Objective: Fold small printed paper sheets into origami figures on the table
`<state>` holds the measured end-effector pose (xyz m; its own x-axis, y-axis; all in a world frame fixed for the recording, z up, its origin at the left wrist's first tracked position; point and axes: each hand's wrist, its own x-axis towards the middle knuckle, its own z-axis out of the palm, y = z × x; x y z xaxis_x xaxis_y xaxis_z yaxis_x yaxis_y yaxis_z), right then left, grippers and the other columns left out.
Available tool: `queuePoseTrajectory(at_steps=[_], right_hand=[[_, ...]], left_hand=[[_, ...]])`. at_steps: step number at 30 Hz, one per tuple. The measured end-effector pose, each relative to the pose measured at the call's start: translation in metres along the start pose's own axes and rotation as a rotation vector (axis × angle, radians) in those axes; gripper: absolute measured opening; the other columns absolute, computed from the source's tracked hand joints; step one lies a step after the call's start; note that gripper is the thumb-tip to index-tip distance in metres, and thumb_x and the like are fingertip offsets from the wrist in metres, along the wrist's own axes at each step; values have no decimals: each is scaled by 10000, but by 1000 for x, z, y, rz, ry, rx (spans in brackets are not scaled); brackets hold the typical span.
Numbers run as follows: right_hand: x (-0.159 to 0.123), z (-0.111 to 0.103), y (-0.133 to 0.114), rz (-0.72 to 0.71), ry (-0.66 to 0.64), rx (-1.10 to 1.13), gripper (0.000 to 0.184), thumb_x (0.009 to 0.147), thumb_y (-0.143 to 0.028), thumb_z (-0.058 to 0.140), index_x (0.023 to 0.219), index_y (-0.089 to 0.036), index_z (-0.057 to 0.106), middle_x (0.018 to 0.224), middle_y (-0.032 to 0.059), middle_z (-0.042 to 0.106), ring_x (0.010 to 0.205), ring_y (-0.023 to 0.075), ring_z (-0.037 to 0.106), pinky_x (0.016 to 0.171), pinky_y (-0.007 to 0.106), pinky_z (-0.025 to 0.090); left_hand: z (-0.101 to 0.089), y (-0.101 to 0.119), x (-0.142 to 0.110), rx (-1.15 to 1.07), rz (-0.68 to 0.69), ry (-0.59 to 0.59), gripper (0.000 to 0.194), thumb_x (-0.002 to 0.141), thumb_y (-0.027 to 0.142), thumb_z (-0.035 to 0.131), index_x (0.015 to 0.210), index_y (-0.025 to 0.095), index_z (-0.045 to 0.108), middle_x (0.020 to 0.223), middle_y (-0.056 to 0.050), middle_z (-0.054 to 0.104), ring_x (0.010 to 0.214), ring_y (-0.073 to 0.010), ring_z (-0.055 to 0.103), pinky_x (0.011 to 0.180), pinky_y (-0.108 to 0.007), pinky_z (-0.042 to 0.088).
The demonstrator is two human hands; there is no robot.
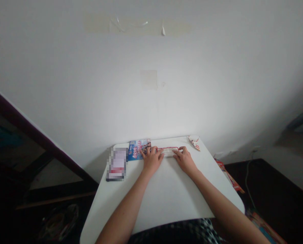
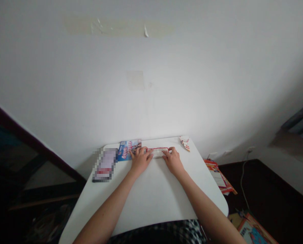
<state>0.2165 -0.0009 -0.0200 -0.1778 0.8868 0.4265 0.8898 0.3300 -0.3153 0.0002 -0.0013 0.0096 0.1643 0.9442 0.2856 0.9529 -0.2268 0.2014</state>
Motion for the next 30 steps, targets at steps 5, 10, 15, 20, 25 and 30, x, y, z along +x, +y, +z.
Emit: queuePoseTrajectory(at_steps=[5,10,15,20,25,30], right_hand=[[1,0,-1,15,-23,-31,301,999,-288,580,1267,-252,712,1258,134,566,997,220,647,947,392,533],[3,1,-2,31,-30,-39,301,1002,-274,575,1265,-251,720,1240,141,574,1020,235,644,941,388,534],[4,2,-2,33,-38,-64,316,1007,-275,570,1290,-268,710,1229,138,580,1022,236,647,934,390,540],[5,2,-1,37,-45,-72,319,1005,-278,575,1295,-273,710,1214,139,603,1004,235,655,931,385,543],[6,1,-2,51,-47,-57,325,1001,-275,577,1293,-257,718,1225,152,623,1027,253,657,941,388,538],[7,-5,-6,93,-69,-9,323,1011,-277,565,1289,-233,723,1252,153,632,1059,246,662,984,369,521]], left_hand=[[2,0,1,10,-10,-7,396,1009,499,468,1366,451,633,1430,-54,570,1352,-329,407,1187,-795,99],[4,0,1,17,10,7,411,1018,489,454,1393,435,614,1415,-78,565,1345,-332,418,1164,-821,118],[3,0,1,36,6,2,421,1020,494,446,1406,438,604,1432,-84,548,1361,-335,411,1169,-813,126],[3,0,1,30,10,7,424,1025,497,432,1410,440,600,1433,-84,552,1352,-339,425,1157,-824,142],[4,-1,1,32,9,17,419,1029,504,423,1403,450,604,1420,-77,563,1343,-338,434,1152,-831,149],[5,0,1,32,4,26,417,1029,499,425,1406,459,599,1424,-74,563,1334,-342,442,1156,-821,152]])
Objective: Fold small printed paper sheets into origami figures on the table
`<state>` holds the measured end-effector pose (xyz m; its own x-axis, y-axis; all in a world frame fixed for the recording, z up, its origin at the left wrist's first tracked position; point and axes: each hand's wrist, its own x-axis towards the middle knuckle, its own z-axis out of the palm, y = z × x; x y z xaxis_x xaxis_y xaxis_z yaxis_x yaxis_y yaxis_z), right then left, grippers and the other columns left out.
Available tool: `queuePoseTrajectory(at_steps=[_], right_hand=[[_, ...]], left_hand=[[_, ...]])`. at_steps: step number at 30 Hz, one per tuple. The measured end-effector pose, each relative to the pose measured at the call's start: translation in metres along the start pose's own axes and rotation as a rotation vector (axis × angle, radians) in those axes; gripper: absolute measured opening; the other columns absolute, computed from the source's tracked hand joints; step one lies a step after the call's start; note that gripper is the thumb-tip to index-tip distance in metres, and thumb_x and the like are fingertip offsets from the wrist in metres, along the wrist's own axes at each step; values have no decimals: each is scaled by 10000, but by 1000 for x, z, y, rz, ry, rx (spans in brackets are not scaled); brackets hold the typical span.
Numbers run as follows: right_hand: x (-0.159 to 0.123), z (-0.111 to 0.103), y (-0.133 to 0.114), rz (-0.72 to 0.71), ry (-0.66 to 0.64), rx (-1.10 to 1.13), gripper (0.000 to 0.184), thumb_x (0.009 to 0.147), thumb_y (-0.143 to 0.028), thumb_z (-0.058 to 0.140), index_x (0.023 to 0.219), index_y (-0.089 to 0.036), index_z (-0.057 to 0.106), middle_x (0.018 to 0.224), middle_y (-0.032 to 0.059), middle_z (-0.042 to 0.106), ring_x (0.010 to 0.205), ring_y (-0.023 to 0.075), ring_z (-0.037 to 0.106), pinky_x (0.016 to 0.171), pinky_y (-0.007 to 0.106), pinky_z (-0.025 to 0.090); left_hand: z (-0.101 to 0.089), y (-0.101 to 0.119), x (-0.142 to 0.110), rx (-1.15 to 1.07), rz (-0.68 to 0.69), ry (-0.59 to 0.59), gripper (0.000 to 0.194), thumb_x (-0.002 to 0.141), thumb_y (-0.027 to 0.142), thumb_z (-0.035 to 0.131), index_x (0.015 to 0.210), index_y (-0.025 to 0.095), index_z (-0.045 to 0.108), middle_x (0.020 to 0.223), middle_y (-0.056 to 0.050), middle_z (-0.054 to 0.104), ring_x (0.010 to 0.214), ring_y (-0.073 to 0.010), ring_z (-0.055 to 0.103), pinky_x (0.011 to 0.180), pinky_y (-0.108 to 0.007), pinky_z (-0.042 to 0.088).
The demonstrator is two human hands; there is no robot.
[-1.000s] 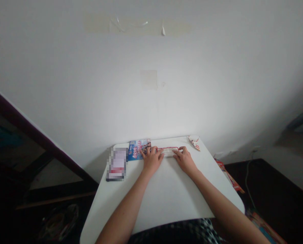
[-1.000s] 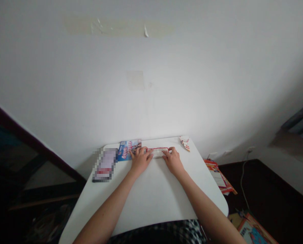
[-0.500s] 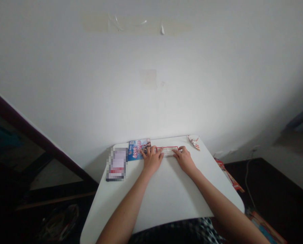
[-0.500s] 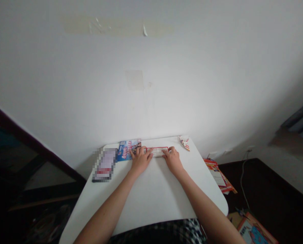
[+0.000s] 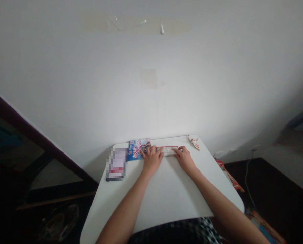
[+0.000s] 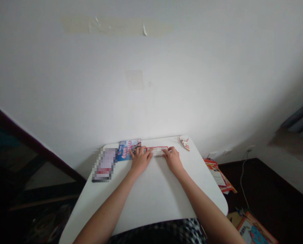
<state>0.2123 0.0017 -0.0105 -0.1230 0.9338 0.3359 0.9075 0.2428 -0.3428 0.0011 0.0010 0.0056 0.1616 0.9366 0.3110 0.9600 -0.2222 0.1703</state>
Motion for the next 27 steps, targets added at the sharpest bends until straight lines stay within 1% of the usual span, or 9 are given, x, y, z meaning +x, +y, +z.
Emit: queuePoseTrajectory(at_steps=[4,7,10,13,17,20,27], right_hand=[[-1,-3,-1,23,-8,46,310,1005,-268,585,1278,-231,727,1256,140,633,1065,222,664,999,344,508],[-1,-3,0,31,-7,70,311,1005,-264,587,1281,-240,727,1253,131,630,1044,211,668,993,336,506],[-2,-1,2,39,-3,98,312,1000,-253,590,1280,-240,728,1252,126,624,1006,199,671,984,332,510],[-2,0,5,39,0,118,315,998,-254,590,1281,-236,728,1254,129,619,984,193,672,978,334,514],[-2,1,6,26,11,120,311,999,-265,594,1277,-237,731,1249,128,619,1000,196,673,983,329,513],[-3,0,6,24,22,116,311,997,-257,596,1276,-231,731,1248,130,619,998,193,678,980,321,515],[-3,-3,2,49,16,115,312,1010,-245,562,1268,-229,735,1256,129,604,966,182,682,962,311,527]], left_hand=[[0,-1,0,-44,7,36,430,1010,490,488,1421,423,594,1370,-88,599,1302,-339,473,1168,-796,167],[-1,-3,-1,-96,7,49,415,983,466,563,1382,382,640,1296,-90,646,1291,-332,495,1192,-747,189],[-2,-5,-2,-158,-30,66,384,968,423,606,1340,359,675,1264,-85,673,1292,-317,522,1208,-706,213],[-2,-7,-2,-211,-58,97,386,965,379,621,1345,334,672,1268,-87,694,1284,-300,550,1217,-675,228],[-1,-9,0,-277,-53,69,344,958,309,637,1296,336,697,1236,-63,744,1304,-294,551,1215,-712,188],[-2,-8,1,-287,-81,65,315,953,291,643,1256,332,720,1214,-63,759,1296,-293,560,1206,-736,169],[-4,1,-2,-167,-85,98,243,969,333,609,1147,343,773,1081,-63,757,1210,-308,573,1170,-786,126]])
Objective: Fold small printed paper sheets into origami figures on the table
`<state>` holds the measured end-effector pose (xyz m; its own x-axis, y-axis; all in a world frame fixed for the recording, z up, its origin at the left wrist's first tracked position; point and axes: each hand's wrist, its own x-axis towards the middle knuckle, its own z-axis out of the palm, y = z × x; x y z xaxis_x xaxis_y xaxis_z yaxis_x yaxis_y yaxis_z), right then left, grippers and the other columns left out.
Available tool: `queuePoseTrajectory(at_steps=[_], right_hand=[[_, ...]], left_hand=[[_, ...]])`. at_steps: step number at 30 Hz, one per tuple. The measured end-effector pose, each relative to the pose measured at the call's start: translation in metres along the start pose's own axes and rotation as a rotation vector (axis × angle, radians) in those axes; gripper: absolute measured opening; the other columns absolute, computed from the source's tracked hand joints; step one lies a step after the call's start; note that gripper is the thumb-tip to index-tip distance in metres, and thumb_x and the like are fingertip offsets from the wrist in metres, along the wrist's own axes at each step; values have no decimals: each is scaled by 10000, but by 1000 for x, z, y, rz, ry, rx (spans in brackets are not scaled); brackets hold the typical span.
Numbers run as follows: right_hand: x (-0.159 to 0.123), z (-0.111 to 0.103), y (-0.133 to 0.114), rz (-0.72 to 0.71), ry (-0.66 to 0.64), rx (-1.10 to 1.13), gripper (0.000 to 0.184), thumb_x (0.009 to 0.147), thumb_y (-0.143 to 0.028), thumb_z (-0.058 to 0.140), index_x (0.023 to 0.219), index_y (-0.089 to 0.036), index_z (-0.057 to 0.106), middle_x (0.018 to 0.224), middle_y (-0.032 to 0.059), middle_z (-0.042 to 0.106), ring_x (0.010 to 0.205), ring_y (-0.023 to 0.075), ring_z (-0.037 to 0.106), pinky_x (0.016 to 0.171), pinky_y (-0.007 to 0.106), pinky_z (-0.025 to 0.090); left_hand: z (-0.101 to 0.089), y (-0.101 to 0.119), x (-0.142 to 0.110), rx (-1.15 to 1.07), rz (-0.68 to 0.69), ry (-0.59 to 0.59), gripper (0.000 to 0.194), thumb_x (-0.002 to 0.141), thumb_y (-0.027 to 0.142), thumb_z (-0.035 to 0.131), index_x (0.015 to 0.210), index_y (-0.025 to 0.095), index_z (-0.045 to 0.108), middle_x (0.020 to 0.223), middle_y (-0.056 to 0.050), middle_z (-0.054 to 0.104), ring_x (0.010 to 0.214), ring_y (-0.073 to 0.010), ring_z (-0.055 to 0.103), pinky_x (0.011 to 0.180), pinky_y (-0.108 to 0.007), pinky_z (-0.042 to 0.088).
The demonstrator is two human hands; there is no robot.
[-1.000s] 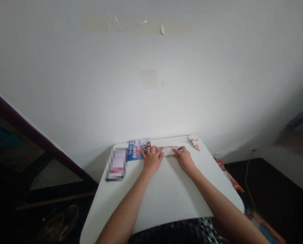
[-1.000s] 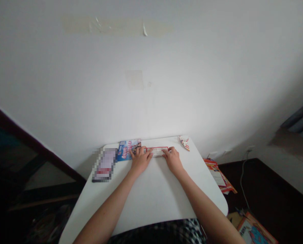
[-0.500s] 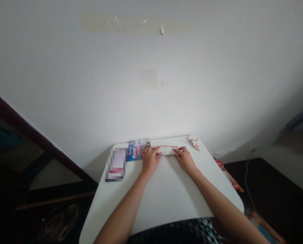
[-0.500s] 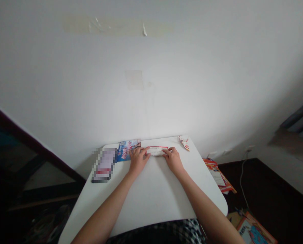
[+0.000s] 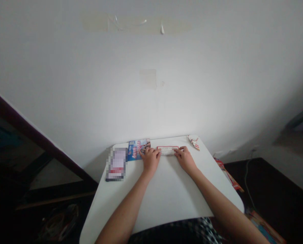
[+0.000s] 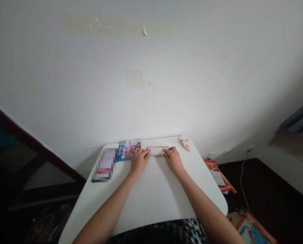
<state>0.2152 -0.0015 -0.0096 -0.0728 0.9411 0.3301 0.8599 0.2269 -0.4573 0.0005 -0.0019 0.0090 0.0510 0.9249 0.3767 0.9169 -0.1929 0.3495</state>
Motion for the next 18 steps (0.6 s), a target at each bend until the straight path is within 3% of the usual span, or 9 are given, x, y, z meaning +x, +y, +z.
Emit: queuePoseTrajectory(at_steps=[9,18], right_hand=[[2,4,-1,8,-4,-18,316,1017,-239,540,1259,-212,742,1252,142,601,1012,201,671,1008,333,510],[1,3,3,13,25,39,325,1005,-244,539,1263,-223,736,1217,132,611,1066,218,646,1008,339,501]], left_hand=[[2,1,0,43,1,9,246,979,356,584,1113,352,790,1058,-75,733,1215,-323,553,1161,-793,126],[3,-1,3,-29,-73,-36,287,981,305,571,1191,301,767,1134,-106,754,1219,-307,593,1177,-724,208]])
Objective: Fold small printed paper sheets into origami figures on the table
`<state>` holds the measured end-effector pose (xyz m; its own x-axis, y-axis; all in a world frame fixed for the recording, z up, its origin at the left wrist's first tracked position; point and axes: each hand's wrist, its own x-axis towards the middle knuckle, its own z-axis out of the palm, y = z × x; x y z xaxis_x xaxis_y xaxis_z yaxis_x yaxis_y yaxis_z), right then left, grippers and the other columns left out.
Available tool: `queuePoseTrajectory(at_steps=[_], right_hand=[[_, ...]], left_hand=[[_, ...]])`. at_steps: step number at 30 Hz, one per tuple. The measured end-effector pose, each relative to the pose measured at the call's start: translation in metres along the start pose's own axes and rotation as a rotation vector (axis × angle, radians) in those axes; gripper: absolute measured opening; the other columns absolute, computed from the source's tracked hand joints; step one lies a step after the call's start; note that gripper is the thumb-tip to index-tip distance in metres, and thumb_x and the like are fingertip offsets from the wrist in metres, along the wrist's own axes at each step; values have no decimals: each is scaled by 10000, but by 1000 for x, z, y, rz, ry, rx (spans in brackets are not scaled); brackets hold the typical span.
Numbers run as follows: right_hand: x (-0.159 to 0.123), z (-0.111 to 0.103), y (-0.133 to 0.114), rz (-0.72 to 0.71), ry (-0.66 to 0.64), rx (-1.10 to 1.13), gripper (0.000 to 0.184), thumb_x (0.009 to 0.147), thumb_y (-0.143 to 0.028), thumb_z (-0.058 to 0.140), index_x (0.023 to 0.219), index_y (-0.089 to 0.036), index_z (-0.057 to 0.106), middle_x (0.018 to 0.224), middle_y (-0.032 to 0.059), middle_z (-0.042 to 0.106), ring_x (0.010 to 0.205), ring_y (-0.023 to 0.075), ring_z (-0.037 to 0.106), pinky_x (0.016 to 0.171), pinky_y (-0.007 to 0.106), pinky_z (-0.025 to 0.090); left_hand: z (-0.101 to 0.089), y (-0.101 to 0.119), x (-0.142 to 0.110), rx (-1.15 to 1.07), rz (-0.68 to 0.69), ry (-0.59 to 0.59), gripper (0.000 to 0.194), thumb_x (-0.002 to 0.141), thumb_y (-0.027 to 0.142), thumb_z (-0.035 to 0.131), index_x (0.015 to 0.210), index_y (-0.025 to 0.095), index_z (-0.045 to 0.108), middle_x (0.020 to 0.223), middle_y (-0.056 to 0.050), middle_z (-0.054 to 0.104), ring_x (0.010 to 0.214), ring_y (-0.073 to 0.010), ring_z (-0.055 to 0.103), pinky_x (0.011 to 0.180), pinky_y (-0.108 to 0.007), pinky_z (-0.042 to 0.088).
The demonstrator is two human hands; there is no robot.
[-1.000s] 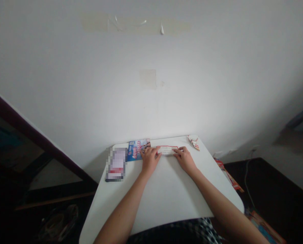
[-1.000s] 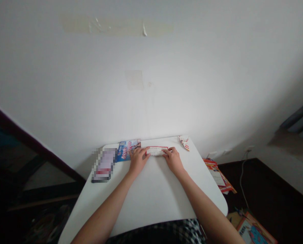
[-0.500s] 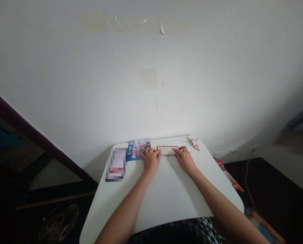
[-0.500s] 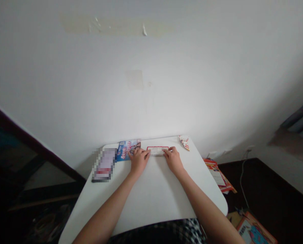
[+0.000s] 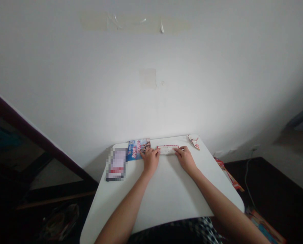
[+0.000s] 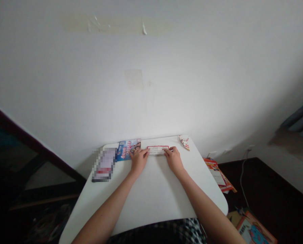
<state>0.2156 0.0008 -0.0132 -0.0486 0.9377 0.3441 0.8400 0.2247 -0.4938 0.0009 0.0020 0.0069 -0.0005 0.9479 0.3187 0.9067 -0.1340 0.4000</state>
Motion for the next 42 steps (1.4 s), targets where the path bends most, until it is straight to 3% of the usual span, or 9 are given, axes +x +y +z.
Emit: queuePoseTrajectory(at_steps=[7,16,21,24,28,33,42], right_hand=[[0,-9,-6,76,15,27,363,1010,-248,513,1331,-181,671,1151,123,670,1063,219,634,978,313,474],[-6,-15,-14,62,-8,-265,359,1023,-385,548,1345,-293,677,1171,130,664,1097,291,534,934,391,393],[-6,-16,-14,36,-11,-277,335,1025,-376,545,1320,-318,691,1164,130,653,1073,285,515,916,390,387],[-6,-15,-12,30,-18,-288,339,1025,-364,543,1331,-321,685,1154,127,644,1073,282,512,912,385,388],[-6,-15,-10,23,-21,-295,340,1034,-352,521,1332,-325,681,1119,121,644,1059,276,514,915,385,382],[-7,-15,-12,21,-15,-294,351,1036,-348,510,1345,-309,671,1115,124,640,1053,273,512,918,387,380],[-10,-16,-17,33,-12,-316,377,1018,-420,552,1372,-336,649,1117,128,612,1050,278,505,913,392,371]], left_hand=[[-2,3,-2,4,0,-35,271,984,346,571,1151,319,783,1071,-91,764,1218,-308,574,1177,-733,179],[0,7,-2,108,39,-43,289,997,373,540,1120,315,795,1046,-94,751,1221,-334,551,1167,-762,174],[0,7,-2,86,76,-2,254,986,369,551,1048,295,786,1300,-93,677,1310,-339,503,1167,-774,187],[2,6,-1,40,147,-41,276,990,318,526,1171,342,734,1424,-59,629,1410,-340,426,1169,-792,171],[3,6,-2,35,197,-74,360,996,360,512,1319,408,662,1398,-49,644,1408,-338,411,1183,-798,102],[1,6,-5,69,202,-75,361,978,474,543,1308,433,682,1347,-56,639,1350,-347,413,1206,-763,55],[5,8,-1,125,213,-40,344,988,483,527,1272,426,712,1328,-76,611,1318,-359,436,1181,-797,54]])
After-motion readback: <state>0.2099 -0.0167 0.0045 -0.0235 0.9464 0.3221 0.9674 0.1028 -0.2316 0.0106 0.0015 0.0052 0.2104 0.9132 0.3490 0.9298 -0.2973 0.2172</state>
